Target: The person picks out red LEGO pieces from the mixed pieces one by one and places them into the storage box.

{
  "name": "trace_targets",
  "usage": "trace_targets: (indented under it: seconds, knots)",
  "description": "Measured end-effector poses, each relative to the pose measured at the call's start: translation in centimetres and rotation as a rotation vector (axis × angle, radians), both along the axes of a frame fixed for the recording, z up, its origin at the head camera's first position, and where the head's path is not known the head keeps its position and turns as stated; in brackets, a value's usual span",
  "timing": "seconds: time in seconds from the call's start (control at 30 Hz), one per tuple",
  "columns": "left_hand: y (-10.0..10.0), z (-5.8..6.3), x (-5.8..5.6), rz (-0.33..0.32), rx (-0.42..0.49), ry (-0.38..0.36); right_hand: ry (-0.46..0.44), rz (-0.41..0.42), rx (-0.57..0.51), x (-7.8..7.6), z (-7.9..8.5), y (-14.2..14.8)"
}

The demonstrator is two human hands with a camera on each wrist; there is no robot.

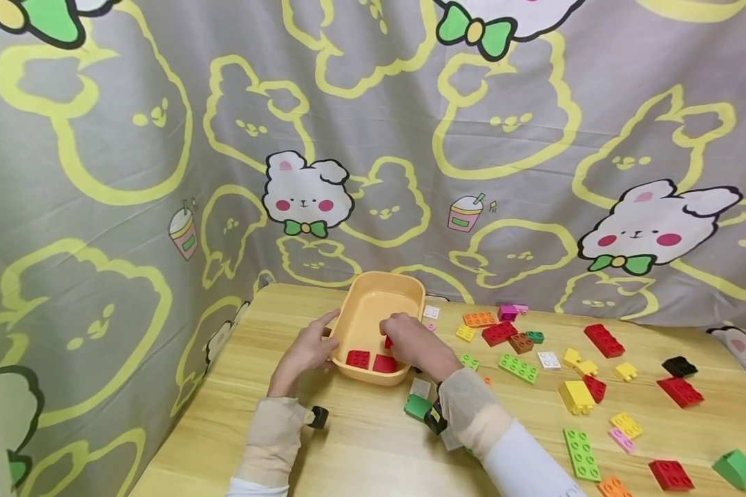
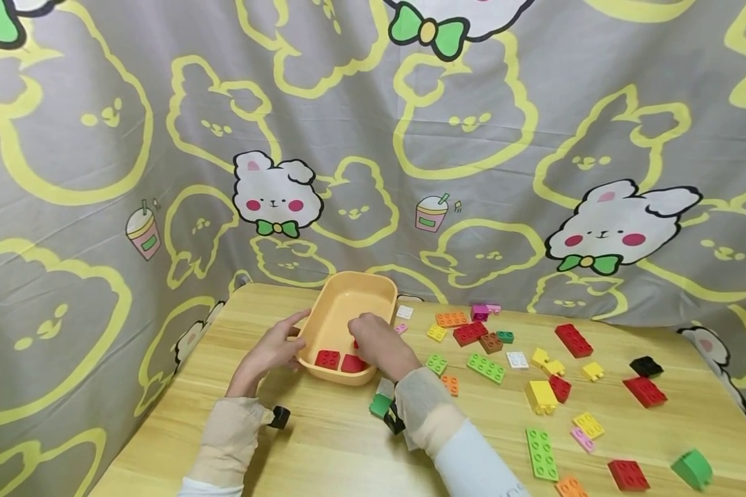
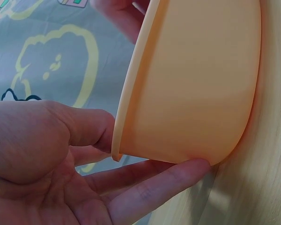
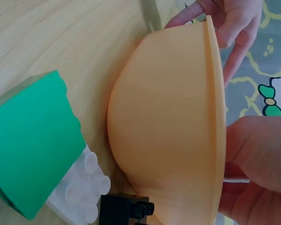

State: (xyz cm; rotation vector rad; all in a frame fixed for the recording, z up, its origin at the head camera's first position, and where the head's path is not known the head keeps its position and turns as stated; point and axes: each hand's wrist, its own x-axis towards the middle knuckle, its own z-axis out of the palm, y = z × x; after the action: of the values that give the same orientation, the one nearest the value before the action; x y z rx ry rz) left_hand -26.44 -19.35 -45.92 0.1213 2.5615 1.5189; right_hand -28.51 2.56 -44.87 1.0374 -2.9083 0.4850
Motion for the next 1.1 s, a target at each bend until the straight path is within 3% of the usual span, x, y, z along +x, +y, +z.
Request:
trace_targets:
  seconds: [0.37,0.73,1.1]
  knots:
    - [0.7,-0.1,-0.2,-0.017,-0.004,-0.003,-0.055,-0.045,0.069,-0.3,0.3,0.2]
    - [1.3,-0.2,-0.5,-0.023,0.003,0.004,-0.064,-0.061,0.089,-0.4,-0.4,0.7]
    - [0.3,-0.3,-0.2,-0.01,-0.006,0.002,-0.003,-0.003,0.012,0.4,0.6,1.0]
